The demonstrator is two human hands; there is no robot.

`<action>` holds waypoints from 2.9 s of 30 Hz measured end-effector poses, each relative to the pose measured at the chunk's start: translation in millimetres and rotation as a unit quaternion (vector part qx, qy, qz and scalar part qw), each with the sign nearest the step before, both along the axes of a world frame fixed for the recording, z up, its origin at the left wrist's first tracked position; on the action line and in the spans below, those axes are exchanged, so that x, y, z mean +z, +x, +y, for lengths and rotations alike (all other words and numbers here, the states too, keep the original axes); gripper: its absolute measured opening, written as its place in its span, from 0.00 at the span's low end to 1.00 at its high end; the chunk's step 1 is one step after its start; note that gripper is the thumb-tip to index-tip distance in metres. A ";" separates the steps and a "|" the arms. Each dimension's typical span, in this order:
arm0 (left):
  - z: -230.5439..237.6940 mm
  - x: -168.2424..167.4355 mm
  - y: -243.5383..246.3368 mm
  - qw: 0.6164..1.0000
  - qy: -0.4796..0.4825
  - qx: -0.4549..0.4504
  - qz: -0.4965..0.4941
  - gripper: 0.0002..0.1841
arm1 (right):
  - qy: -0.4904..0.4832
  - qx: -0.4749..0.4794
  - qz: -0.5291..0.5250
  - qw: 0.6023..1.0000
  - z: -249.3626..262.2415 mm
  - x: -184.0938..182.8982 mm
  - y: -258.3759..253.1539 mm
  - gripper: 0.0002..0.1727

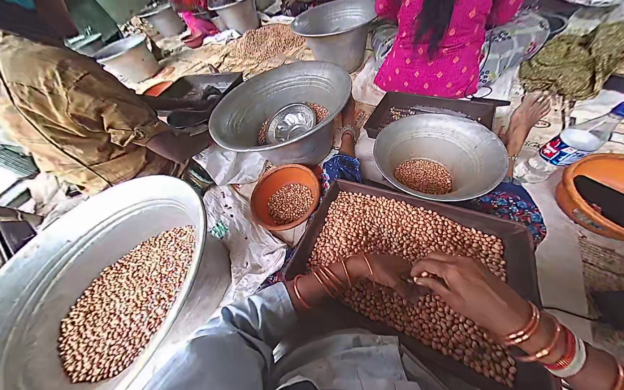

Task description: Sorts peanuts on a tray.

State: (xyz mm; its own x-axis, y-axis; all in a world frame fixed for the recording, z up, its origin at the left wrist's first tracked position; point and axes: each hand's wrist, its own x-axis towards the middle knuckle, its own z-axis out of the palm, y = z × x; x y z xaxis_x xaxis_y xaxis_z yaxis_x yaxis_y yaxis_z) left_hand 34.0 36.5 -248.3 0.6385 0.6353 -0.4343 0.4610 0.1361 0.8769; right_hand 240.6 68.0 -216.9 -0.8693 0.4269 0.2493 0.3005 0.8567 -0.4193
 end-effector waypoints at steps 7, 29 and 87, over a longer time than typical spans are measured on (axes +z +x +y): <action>4.7 19.7 -47.6 0.989 0.074 0.114 0.061 0.07 | 0.027 -0.008 -0.074 0.997 15.8 -6.2 11.9 0.10; -38.9 19.9 31.7 0.967 0.092 0.042 0.233 0.37 | -0.235 -0.048 -0.498 0.834 31.5 -0.6 2.5 0.35; 26.4 -27.6 -5.4 0.887 0.362 0.180 0.224 0.15 | -0.141 -0.188 -0.077 0.969 61.4 -28.0 11.4 0.08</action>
State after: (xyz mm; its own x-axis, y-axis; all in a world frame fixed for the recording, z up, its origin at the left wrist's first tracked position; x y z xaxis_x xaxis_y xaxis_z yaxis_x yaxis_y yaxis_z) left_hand 28.6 62.9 -275.8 0.2041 0.9789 0.0116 0.8263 -0.1786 0.5342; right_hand 252.0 129.4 -244.9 -0.6570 0.7526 -0.0436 0.6462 0.5324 -0.5469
